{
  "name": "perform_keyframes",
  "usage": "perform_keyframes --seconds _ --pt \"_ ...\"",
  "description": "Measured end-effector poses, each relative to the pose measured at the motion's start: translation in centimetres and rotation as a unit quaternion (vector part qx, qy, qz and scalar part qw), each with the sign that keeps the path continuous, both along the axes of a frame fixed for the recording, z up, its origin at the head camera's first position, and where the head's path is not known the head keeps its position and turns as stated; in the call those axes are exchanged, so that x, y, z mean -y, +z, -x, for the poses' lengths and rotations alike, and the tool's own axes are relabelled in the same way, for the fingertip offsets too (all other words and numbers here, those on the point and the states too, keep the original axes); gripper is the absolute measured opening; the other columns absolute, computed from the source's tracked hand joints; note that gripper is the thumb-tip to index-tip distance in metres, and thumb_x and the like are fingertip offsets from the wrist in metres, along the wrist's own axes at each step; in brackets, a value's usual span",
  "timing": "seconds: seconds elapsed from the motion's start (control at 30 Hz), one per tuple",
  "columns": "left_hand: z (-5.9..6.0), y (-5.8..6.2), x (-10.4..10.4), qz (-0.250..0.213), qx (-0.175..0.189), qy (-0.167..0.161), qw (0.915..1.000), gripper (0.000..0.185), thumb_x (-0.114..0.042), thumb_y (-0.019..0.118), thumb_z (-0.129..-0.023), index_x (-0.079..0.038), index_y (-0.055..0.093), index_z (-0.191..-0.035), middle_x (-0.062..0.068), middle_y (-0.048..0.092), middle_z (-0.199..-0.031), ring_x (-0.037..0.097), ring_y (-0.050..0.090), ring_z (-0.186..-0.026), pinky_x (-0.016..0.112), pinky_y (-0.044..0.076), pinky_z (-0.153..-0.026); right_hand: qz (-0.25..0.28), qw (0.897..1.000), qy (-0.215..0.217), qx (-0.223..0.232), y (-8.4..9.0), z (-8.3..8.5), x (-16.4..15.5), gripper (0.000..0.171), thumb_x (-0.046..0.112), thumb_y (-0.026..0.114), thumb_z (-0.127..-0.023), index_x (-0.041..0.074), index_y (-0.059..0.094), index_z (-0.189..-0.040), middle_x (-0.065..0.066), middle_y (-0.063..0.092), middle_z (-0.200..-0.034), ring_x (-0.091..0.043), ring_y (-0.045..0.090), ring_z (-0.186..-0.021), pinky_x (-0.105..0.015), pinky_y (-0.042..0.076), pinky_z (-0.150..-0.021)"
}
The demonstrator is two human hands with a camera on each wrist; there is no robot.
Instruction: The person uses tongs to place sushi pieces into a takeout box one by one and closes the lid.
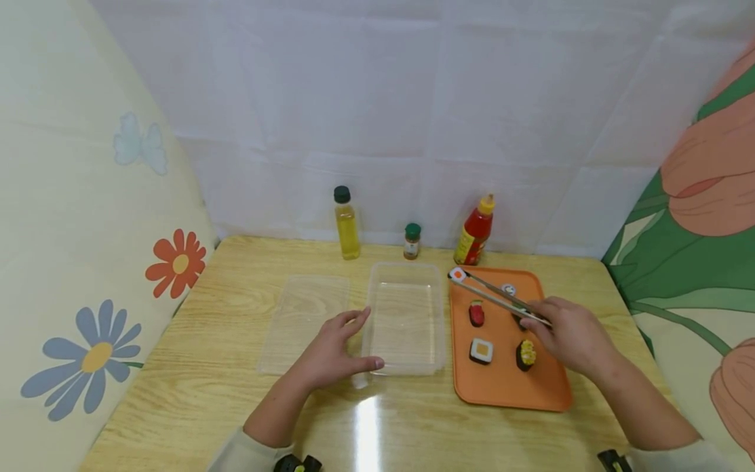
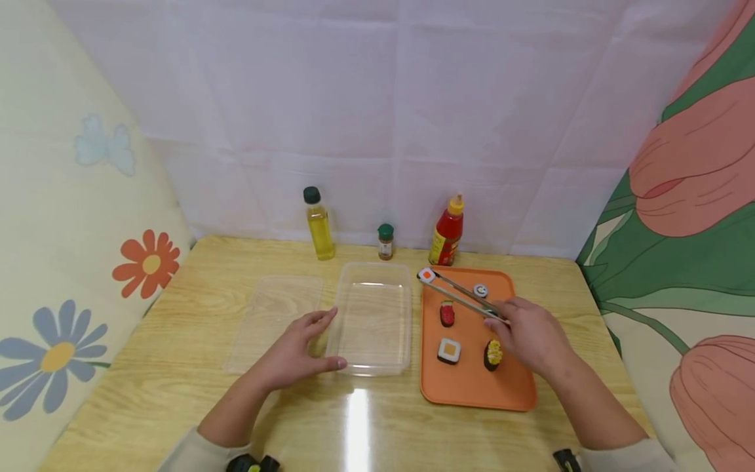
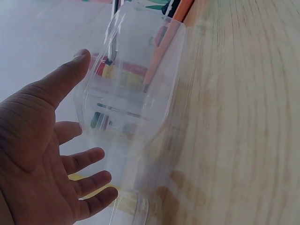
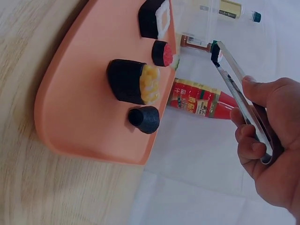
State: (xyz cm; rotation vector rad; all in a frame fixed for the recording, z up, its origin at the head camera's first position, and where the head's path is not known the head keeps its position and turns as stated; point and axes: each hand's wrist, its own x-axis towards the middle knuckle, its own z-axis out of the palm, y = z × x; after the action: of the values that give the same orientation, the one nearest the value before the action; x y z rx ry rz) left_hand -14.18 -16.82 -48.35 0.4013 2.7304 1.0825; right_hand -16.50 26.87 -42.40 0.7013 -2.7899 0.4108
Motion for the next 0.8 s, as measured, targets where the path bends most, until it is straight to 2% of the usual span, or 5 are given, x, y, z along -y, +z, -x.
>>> perform_keyframes --seconds 0.2,0.5,0.8 --pt "0.1 0.1 0.0 0.004 -0.005 -0.008 0.9999 0.103 -0.059 0.083 -0.082 -0.02 0.033 -0.164 0.016 0.036 -0.163 0.048 0.029 -0.148 0.068 0.034 -0.112 0.003 1.0 0.008 -0.001 0.3 0.1 0.7 0.027 0.02 0.081 -0.092 0.002 0.077 -0.112 -0.007 0.071 -0.096 -0.017 0.064 -0.074 -0.04 0.054 -0.064" --pt "0.2 0.4 0.0 0.003 -0.009 -0.016 0.9998 0.103 -0.058 0.082 -0.083 -0.017 0.034 -0.164 0.018 0.036 -0.162 0.05 0.029 -0.148 0.069 0.034 -0.112 -0.005 0.999 -0.002 0.035 0.9 0.3 1.9 0.033 0.025 0.078 -0.096 0.002 0.076 -0.12 -0.007 0.07 -0.099 -0.015 0.06 -0.074 -0.036 0.051 -0.064" --pt "0.2 0.2 -0.1 -0.001 -0.004 -0.005 1.0 0.104 -0.057 0.084 -0.082 -0.017 0.035 -0.163 0.019 0.036 -0.162 0.05 0.029 -0.148 0.069 0.033 -0.112 -0.006 1.0 0.017 0.02 0.7 0.9 3.0 0.031 0.026 0.079 -0.095 0.003 0.077 -0.115 -0.007 0.071 -0.099 -0.016 0.061 -0.075 -0.037 0.052 -0.065"
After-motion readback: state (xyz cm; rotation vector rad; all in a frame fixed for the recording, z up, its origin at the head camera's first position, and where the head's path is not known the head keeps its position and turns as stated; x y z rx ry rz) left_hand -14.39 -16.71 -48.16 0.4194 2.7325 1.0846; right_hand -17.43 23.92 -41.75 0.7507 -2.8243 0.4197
